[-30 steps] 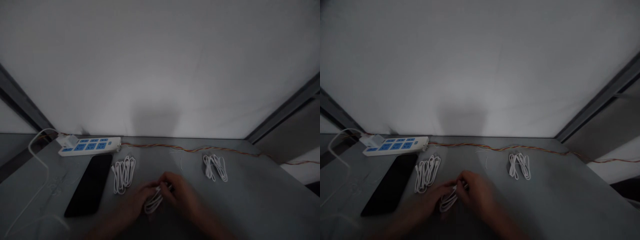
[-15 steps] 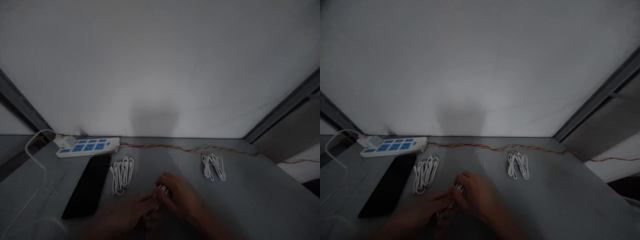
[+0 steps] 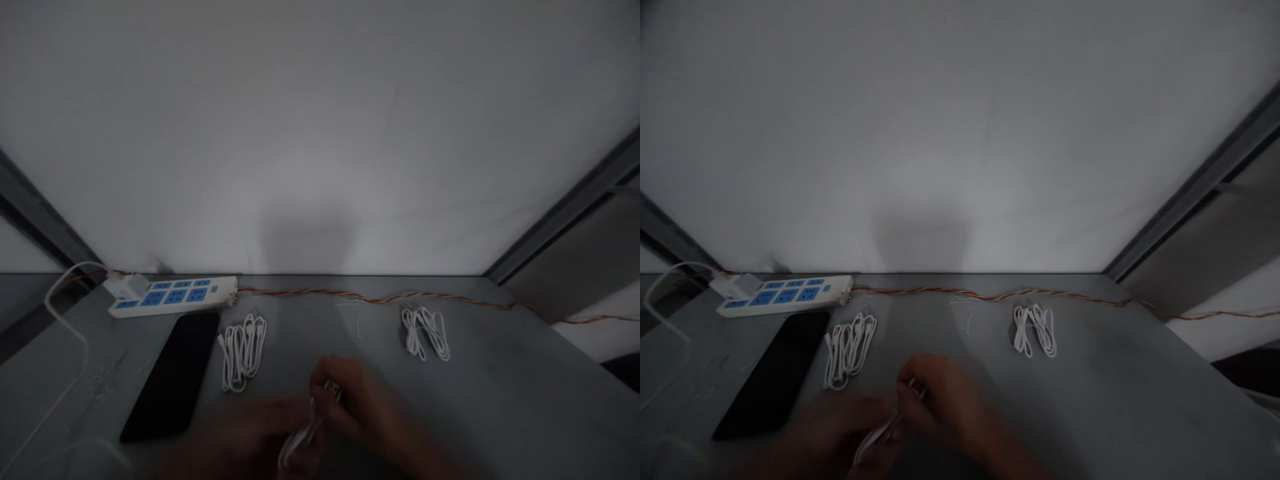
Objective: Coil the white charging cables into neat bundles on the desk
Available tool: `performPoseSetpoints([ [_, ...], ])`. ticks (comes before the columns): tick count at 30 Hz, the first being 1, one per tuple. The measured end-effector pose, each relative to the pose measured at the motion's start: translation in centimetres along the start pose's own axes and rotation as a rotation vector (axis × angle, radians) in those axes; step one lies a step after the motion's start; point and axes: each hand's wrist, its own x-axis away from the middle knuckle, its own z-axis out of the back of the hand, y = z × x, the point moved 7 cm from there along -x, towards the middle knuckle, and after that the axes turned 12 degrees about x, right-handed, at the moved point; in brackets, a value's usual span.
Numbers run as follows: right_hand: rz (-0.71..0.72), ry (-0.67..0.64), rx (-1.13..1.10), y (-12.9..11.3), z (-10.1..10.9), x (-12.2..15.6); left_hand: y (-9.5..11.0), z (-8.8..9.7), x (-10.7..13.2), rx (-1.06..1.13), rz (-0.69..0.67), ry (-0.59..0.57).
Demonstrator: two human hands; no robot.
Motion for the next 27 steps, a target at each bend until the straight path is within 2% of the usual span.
performPoseSetpoints([
  [4,0.074,0.002,0.05,-0.1,-0.1,0.0,-0.3,0.8,-0.2,-0.062,-0.063,0.028],
  [6,0.061,0.002,0.083,0.1,-0.1,-0.1,-0.4,1.3,-0.5,-0.063,-0.078,0.057],
  [8,0.01,0.005,0.097,0.5,-0.1,-0.2,-0.3,1.4,-0.7,-0.076,-0.067,0.093],
  [11,-0.101,-0.01,0.07,1.5,-0.4,-0.5,0.4,0.7,-0.6,-0.17,-0.075,0.131],
  [14,-0.246,-0.046,0.06,2.6,-0.8,-0.6,1.5,-0.2,-0.3,-0.406,-0.145,0.195],
  [17,-0.286,-0.05,0.019,2.9,-1.1,-0.7,2.0,0.1,-0.3,-0.601,-0.198,0.256],
  [19,-0.262,-0.031,-0.032,2.7,-1.1,-0.7,1.6,0.5,-0.6,-0.565,-0.203,0.219],
  [23,-0.188,-0.002,-0.061,1.8,-0.9,-0.4,0.3,1.4,-1.0,-0.309,-0.148,0.139],
  [27,-0.124,-0.071,-0.067,1.8,-0.9,-0.4,0.0,1.5,-0.9,-0.133,-0.068,0.131],
])
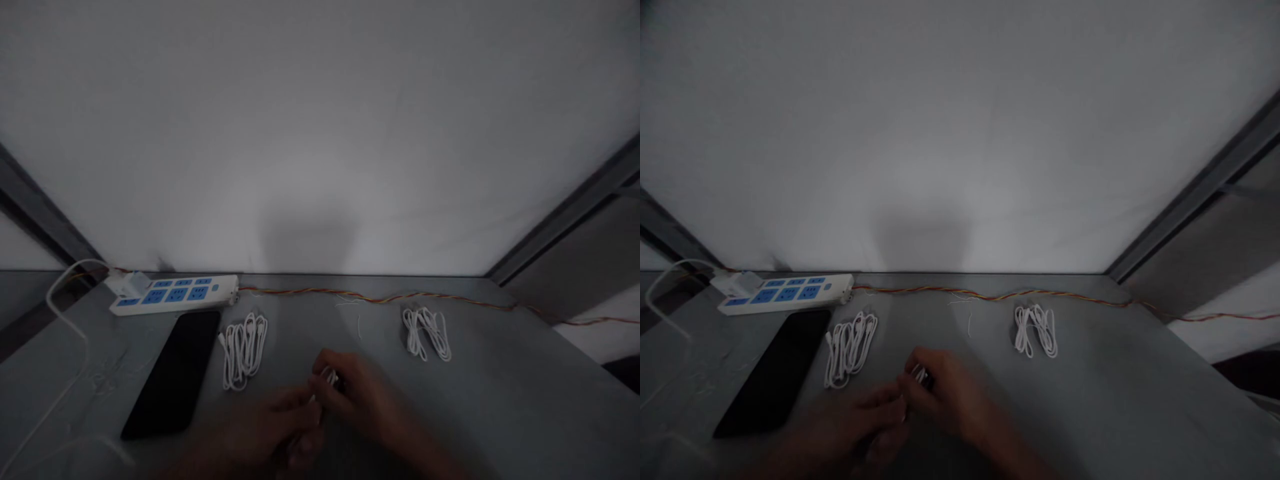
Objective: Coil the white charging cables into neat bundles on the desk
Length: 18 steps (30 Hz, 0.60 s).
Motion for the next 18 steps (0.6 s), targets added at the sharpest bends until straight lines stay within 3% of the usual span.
performPoseSetpoints([
  [3,-0.046,0.118,0.081,1.8,1.6,-0.7,0.7,0.7,-0.2,0.045,-0.027,0.095],
  [5,-0.178,0.28,0.262,3.9,3.5,-1.0,1.5,1.6,-0.4,0.024,-0.1,0.19],
  [7,-0.297,0.351,0.495,5.8,4.8,-1.2,2.3,2.4,-0.5,-0.003,-0.176,0.258],
  [9,-0.399,0.304,0.659,7.4,5.4,-1.3,2.8,2.8,-0.4,-0.033,-0.232,0.294],
  [12,-0.51,0.164,0.721,9.2,5.5,-1.2,3.2,3.3,-0.2,-0.08,-0.288,0.355],
  [18,-0.462,0.1,0.649,9.3,5.3,-1.3,3.9,3.4,0.5,-0.184,-0.356,0.438],
])
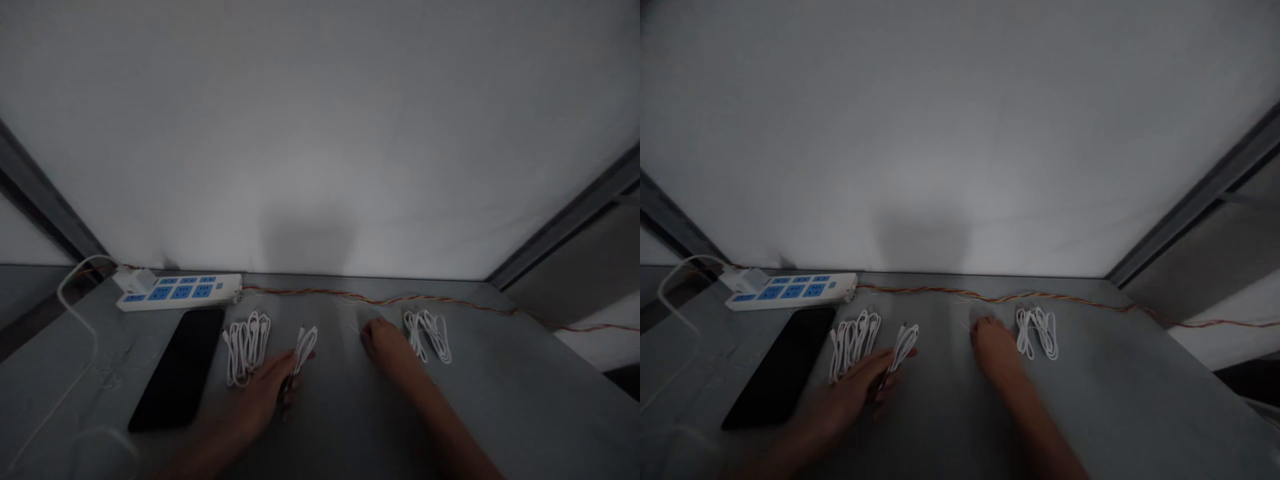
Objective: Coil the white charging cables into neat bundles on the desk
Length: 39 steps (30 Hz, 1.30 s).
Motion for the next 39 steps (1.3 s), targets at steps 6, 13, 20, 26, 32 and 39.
performPoseSetpoints([
  [6,0.147,-0.003,-0.375,-2.7,-0.1,1.1,2.7,-1.3,0.9,-0.159,-0.176,-0.055],
  [13,0.183,-0.292,-1.268,-7.1,-1.1,2.9,3.1,-1.1,1.6,-0.266,-0.223,-0.023],
  [20,0.315,-0.347,-1.24,-8.9,-0.5,4.0,2.5,-2.0,1.4,-0.306,-0.191,-0.189],
  [26,0.345,-0.336,-1.168,-9.2,-0.7,4.2,2.7,-2.2,1.3,-0.424,-0.176,-0.167],
  [32,0.342,-0.369,-1.126,-9.3,-1.5,4.2,3.2,-2.0,1.7,-0.641,-0.274,-0.053],
  [39,0.285,-0.415,-1.018,-9.1,-2.5,4.3,2.9,-2.8,2.0,-0.827,-0.52,-0.095],
])
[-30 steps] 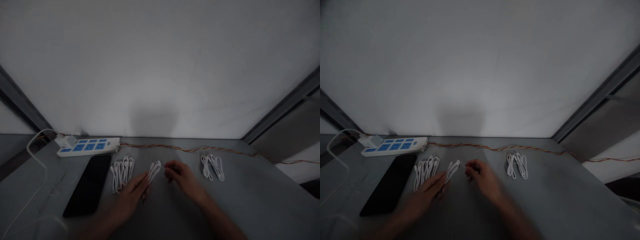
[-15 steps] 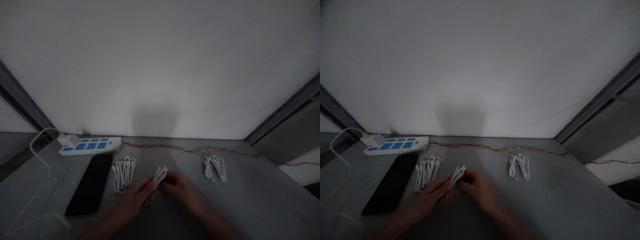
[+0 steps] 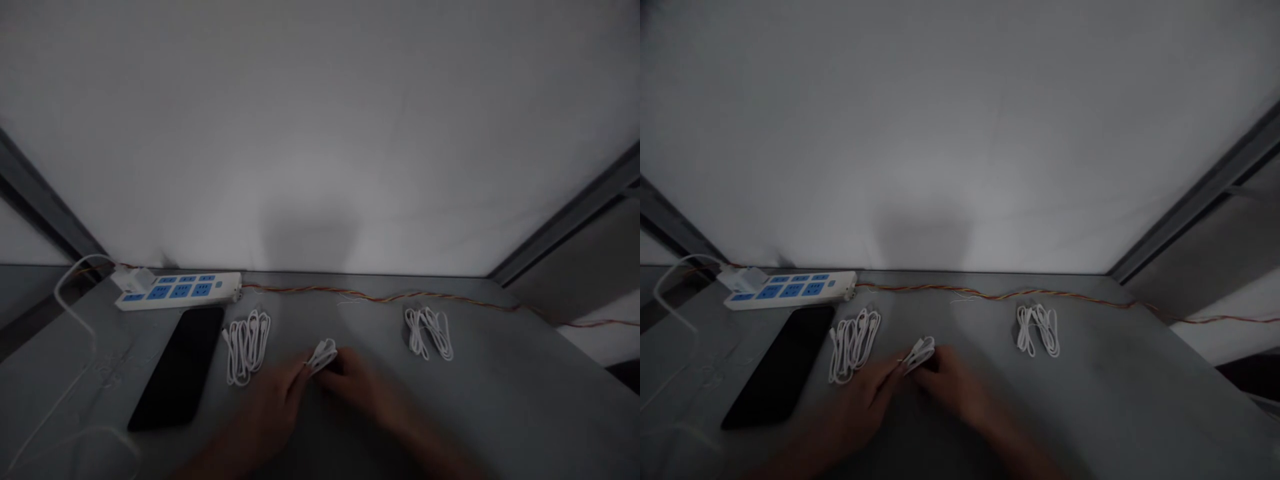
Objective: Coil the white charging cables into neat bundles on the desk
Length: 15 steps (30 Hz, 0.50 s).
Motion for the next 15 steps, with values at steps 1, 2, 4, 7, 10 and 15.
performPoseSetpoints([
  [1,-0.001,-0.002,-0.001,0.1,-0.1,0.0,0.1,0.0,0.0,-0.025,-0.029,0.003],
  [2,-0.003,-0.015,-0.019,0.2,-0.2,0.0,0.1,0.0,0.1,-0.047,-0.052,0.012],
  [4,-0.004,-0.043,-0.082,0.3,-0.6,0.0,0.3,0.2,0.1,-0.078,-0.091,0.024],
  [7,-0.032,-0.037,-0.151,0.5,-0.8,0.0,0.2,0.3,0.0,-0.104,-0.131,0.025],
  [10,-0.071,-0.006,-0.174,0.5,-0.9,0.0,-0.3,0.0,-0.1,-0.146,-0.174,0.041],
  [15,-0.104,0.064,-0.207,0.3,-0.8,0.2,-2.0,-0.8,0.1,-0.314,-0.196,0.091],
])
